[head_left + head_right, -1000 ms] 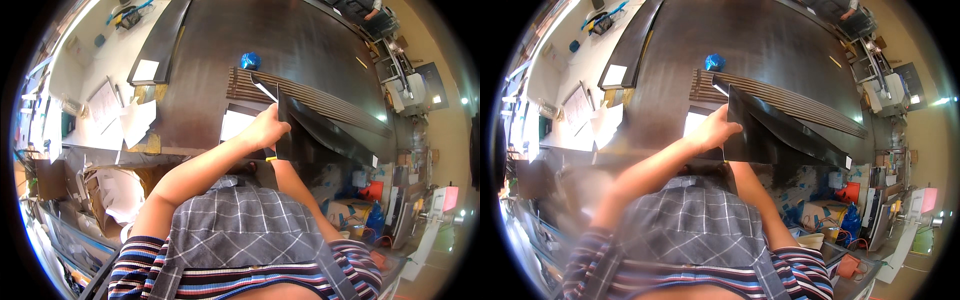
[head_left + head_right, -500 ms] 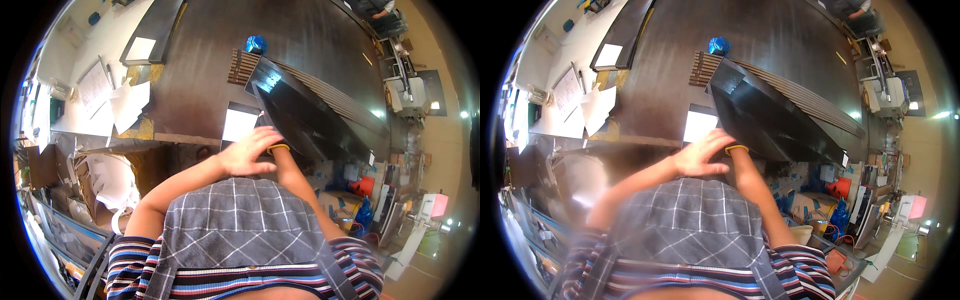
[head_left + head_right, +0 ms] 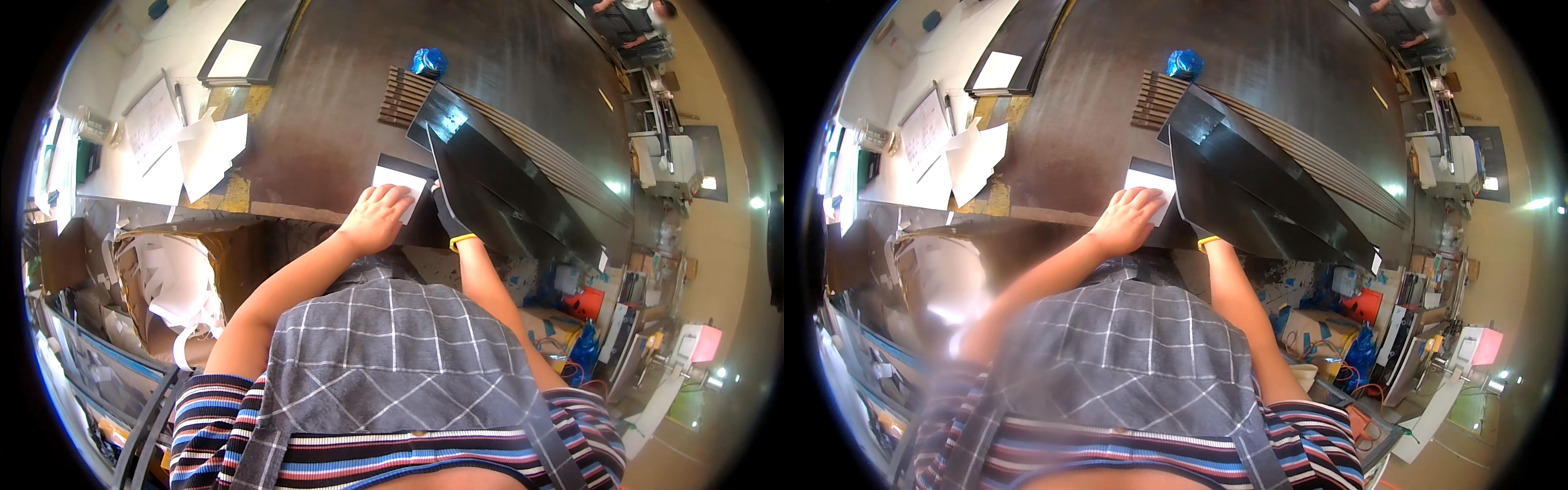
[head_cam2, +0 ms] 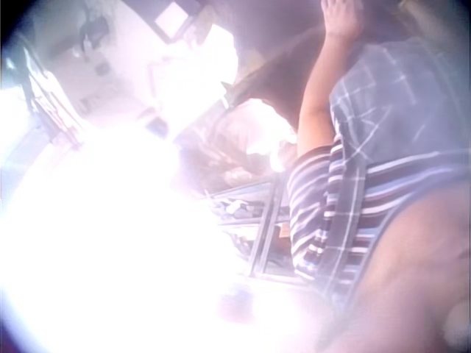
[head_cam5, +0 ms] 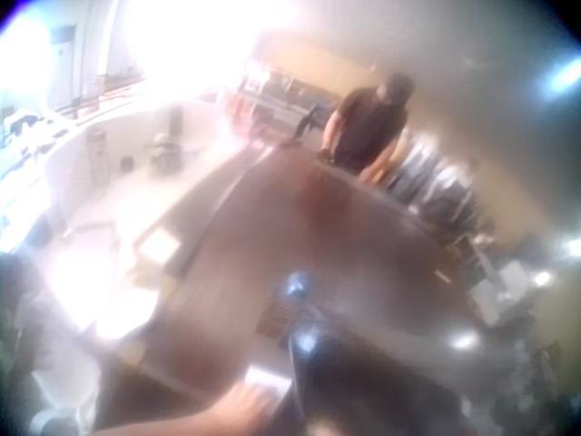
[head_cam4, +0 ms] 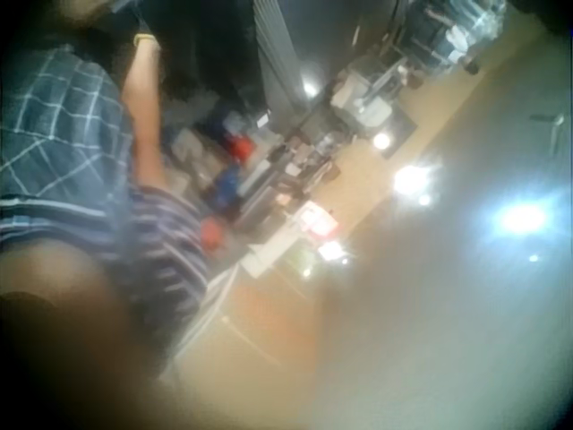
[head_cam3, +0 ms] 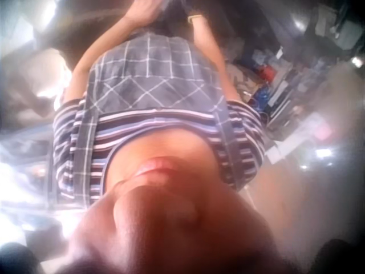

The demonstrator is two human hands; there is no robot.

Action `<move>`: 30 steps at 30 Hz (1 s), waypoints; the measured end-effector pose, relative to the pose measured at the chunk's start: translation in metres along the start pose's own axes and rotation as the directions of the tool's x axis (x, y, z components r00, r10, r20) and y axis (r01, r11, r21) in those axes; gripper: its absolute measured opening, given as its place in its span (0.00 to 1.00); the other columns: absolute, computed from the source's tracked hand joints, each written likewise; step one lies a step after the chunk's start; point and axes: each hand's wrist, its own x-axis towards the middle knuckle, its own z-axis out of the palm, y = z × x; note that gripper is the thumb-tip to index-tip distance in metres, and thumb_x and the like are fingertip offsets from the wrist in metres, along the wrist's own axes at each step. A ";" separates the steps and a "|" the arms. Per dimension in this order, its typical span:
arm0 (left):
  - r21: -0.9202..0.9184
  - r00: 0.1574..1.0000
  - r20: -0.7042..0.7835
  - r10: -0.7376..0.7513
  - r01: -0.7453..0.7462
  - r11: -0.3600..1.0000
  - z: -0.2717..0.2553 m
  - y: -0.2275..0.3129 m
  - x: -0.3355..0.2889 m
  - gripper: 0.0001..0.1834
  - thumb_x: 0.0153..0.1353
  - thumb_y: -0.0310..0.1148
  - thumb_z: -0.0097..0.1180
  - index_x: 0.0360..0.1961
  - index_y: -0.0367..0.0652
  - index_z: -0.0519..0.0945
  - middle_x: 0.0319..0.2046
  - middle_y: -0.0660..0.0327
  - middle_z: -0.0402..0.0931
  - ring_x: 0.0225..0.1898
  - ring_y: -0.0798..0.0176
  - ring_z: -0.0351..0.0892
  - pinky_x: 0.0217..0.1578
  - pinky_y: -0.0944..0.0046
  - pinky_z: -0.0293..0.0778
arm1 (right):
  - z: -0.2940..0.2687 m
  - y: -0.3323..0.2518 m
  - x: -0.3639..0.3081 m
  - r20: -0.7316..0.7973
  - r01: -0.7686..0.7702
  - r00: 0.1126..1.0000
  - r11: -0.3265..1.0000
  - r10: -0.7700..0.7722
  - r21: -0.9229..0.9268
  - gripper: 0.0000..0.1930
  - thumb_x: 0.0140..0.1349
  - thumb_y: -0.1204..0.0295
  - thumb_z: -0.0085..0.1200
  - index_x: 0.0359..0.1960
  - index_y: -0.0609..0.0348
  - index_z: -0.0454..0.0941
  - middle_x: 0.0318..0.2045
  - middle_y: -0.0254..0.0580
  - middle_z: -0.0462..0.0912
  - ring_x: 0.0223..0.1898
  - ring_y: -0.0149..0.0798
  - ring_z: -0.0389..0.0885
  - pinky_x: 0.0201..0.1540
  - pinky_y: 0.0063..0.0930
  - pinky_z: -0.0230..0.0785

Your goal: The person applies white adhesive tape to black metal strips on a large worktable, handling each piece one by one and marking one with a marker.

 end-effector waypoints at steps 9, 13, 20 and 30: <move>-0.020 0.985 0.020 -0.169 0.169 0.985 -0.006 0.006 0.032 0.24 0.51 0.27 0.55 0.52 0.45 0.73 0.47 0.57 0.72 0.53 0.51 0.70 0.51 0.53 0.66 | 0.005 0.011 -0.006 0.097 -0.037 0.995 0.999 0.033 0.032 0.09 0.59 0.66 0.56 0.34 0.58 0.77 0.33 0.42 0.80 0.38 0.42 0.77 0.45 0.33 0.68; 0.093 0.973 0.118 -0.199 0.188 0.978 0.008 -0.011 0.073 0.17 0.53 0.26 0.53 0.46 0.48 0.77 0.40 0.55 0.75 0.46 0.51 0.77 0.45 0.55 0.73 | -0.013 -0.012 -0.004 0.124 -0.148 0.985 0.961 0.121 0.235 0.10 0.59 0.66 0.56 0.37 0.59 0.78 0.34 0.42 0.81 0.39 0.41 0.78 0.46 0.31 0.68; 0.062 0.987 0.141 -0.075 0.066 0.996 0.016 -0.019 0.086 0.06 0.54 0.28 0.51 0.34 0.41 0.75 0.35 0.55 0.73 0.42 0.50 0.77 0.38 0.53 0.76 | 0.039 0.049 -0.022 0.059 -0.225 0.974 0.940 0.217 0.257 0.12 0.59 0.67 0.56 0.37 0.64 0.77 0.35 0.44 0.81 0.39 0.38 0.79 0.46 0.29 0.68; -0.004 0.949 0.306 0.077 -0.080 0.997 -0.059 -0.015 -0.018 0.06 0.57 0.32 0.52 0.30 0.40 0.72 0.29 0.53 0.72 0.32 0.50 0.77 0.32 0.53 0.74 | 0.035 0.033 -0.023 -0.072 -0.157 0.981 0.955 0.180 0.251 0.12 0.60 0.65 0.55 0.38 0.61 0.78 0.37 0.45 0.82 0.41 0.42 0.79 0.49 0.32 0.67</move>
